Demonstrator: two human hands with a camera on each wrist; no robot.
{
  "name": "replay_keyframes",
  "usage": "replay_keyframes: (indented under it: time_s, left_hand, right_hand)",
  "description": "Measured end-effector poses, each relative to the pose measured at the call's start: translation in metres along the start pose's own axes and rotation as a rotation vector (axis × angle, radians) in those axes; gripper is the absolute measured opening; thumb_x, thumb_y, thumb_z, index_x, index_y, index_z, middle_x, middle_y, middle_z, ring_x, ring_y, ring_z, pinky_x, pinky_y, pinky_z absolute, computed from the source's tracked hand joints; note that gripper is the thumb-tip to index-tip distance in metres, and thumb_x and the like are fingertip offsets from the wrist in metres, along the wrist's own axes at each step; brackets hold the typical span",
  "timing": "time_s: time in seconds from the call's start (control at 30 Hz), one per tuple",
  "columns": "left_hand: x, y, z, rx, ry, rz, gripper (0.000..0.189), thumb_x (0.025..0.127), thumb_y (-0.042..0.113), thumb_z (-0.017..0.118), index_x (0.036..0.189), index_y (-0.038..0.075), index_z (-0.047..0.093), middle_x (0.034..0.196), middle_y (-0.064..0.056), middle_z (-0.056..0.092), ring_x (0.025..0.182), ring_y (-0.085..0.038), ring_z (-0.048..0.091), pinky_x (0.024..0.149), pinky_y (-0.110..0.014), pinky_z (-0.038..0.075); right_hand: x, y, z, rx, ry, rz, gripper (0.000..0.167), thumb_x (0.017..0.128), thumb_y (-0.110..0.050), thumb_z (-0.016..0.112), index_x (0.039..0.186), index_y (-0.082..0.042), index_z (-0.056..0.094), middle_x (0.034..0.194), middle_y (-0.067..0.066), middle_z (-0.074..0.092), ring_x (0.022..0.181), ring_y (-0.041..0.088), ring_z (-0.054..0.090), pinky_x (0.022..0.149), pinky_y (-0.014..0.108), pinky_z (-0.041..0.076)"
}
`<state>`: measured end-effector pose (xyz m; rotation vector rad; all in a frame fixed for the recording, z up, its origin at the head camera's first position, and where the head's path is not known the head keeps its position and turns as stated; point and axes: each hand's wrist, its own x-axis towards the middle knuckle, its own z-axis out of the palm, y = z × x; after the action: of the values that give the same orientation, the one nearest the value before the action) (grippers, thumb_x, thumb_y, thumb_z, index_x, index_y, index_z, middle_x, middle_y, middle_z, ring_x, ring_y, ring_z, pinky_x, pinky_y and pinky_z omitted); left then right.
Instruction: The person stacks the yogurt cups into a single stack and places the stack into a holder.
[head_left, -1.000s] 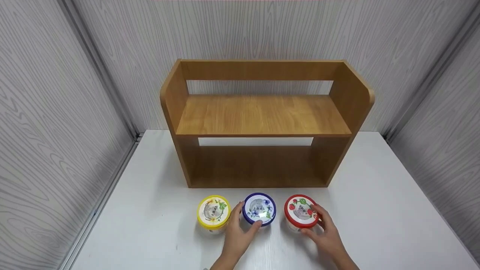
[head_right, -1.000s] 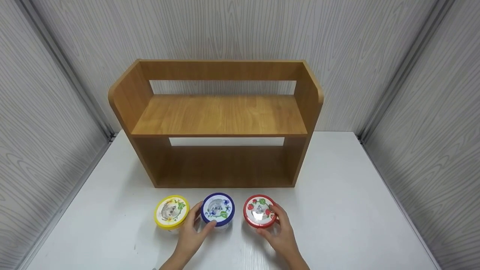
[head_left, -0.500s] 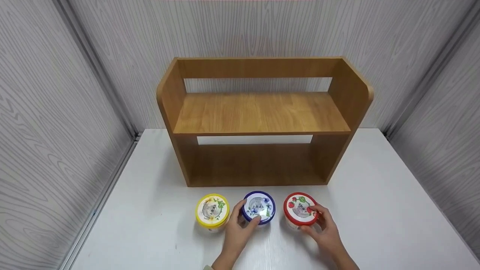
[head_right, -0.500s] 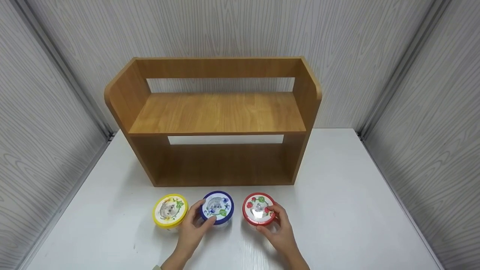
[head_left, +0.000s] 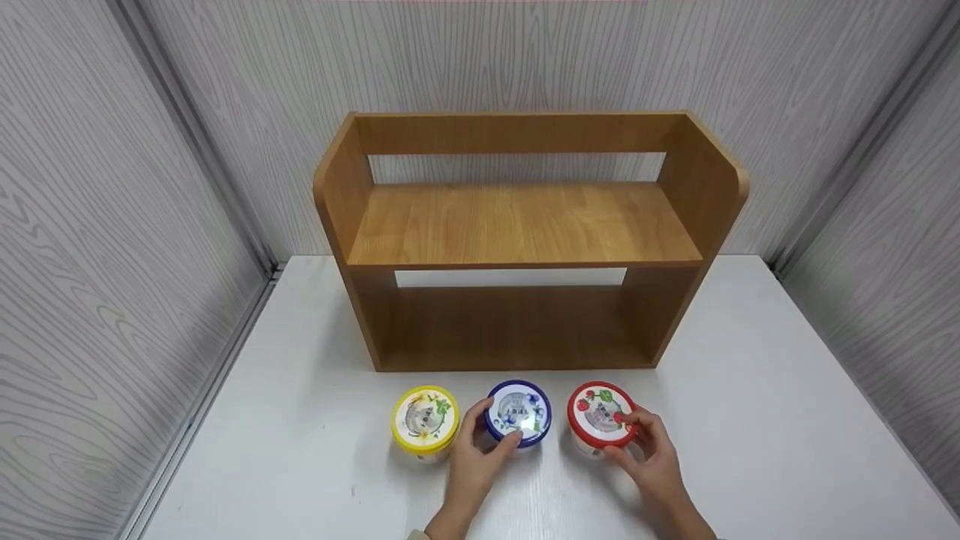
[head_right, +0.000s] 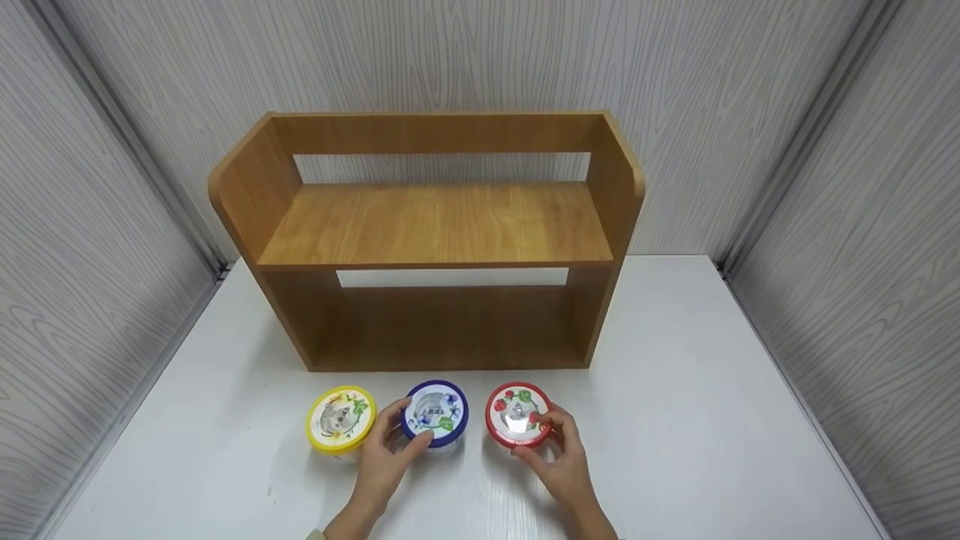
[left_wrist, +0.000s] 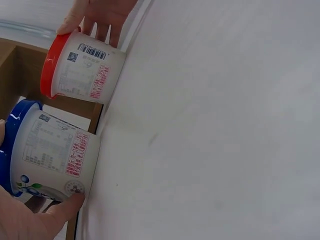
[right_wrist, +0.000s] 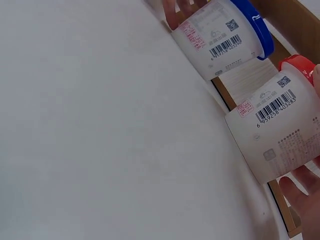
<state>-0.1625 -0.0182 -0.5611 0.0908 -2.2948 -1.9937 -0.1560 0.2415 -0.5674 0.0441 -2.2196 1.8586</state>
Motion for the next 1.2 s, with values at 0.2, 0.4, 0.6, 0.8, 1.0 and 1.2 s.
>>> replay_keyframes:
  time_s: [0.2, 0.4, 0.6, 0.8, 1.0, 1.2]
  left_hand:
    - [0.000, 0.000, 0.001, 0.020, 0.016, -0.042, 0.067, 0.071, 0.044, 0.077, 0.130, 0.026, 0.049, 0.139, -0.004, 0.044, 0.130, -0.026, 0.038, 0.103, -0.042, 0.034]
    - [0.000, 0.000, 0.003, 0.028, 0.017, -0.061, 0.068, 0.071, 0.045, 0.078, 0.130, 0.027, 0.049, 0.140, -0.004, 0.044, 0.131, -0.026, 0.036, 0.104, -0.042, 0.034]
    - [0.000, 0.000, 0.003, 0.032, 0.017, -0.055, 0.068, 0.071, 0.045, 0.078, 0.130, 0.027, 0.049, 0.139, -0.004, 0.044, 0.131, -0.026, 0.036, 0.105, -0.043, 0.032]
    - [0.000, -0.002, 0.002, -0.037, 0.006, -0.008, 0.068, 0.072, 0.040, 0.078, 0.130, 0.022, 0.049, 0.138, -0.008, 0.044, 0.128, -0.027, 0.040, 0.103, -0.042, 0.035]
    - [-0.001, -0.001, 0.001, -0.063, -0.002, -0.005, 0.068, 0.071, 0.039, 0.079, 0.130, 0.023, 0.048, 0.138, -0.007, 0.043, 0.127, -0.025, 0.041, 0.102, -0.038, 0.036]
    - [0.000, 0.001, 0.001, -0.025, 0.004, -0.046, 0.069, 0.070, 0.044, 0.078, 0.130, 0.025, 0.048, 0.139, -0.007, 0.042, 0.128, -0.027, 0.040, 0.102, -0.041, 0.036]
  right_hand:
    - [0.002, 0.009, -0.001, -0.043, -0.044, 0.016, 0.065, 0.070, -0.015, 0.082, 0.120, -0.007, 0.041, 0.129, 0.004, 0.044, 0.120, 0.018, 0.042, 0.094, 0.014, 0.038]
    - [0.002, 0.009, 0.000, -0.024, -0.027, -0.009, 0.063, 0.069, -0.012, 0.082, 0.117, -0.005, 0.041, 0.127, 0.006, 0.044, 0.117, 0.016, 0.045, 0.094, 0.015, 0.040]
    - [0.002, 0.006, 0.000, -0.017, -0.008, -0.005, 0.062, 0.071, -0.014, 0.081, 0.117, -0.004, 0.041, 0.127, 0.004, 0.043, 0.118, 0.015, 0.043, 0.095, 0.017, 0.039]
    - [0.003, -0.002, 0.001, 0.009, -0.002, -0.101, 0.063, 0.070, 0.000, 0.079, 0.119, 0.004, 0.039, 0.124, 0.011, 0.045, 0.114, 0.012, 0.047, 0.093, 0.018, 0.042]
    - [0.005, -0.016, 0.001, 0.025, 0.016, -0.108, 0.064, 0.070, -0.001, 0.079, 0.120, 0.003, 0.040, 0.126, 0.010, 0.045, 0.115, 0.007, 0.048, 0.094, 0.018, 0.042]
    - [0.006, -0.027, 0.004, 0.019, 0.026, -0.105, 0.063, 0.073, -0.003, 0.078, 0.122, 0.001, 0.039, 0.128, 0.010, 0.044, 0.118, 0.008, 0.046, 0.095, 0.020, 0.041]
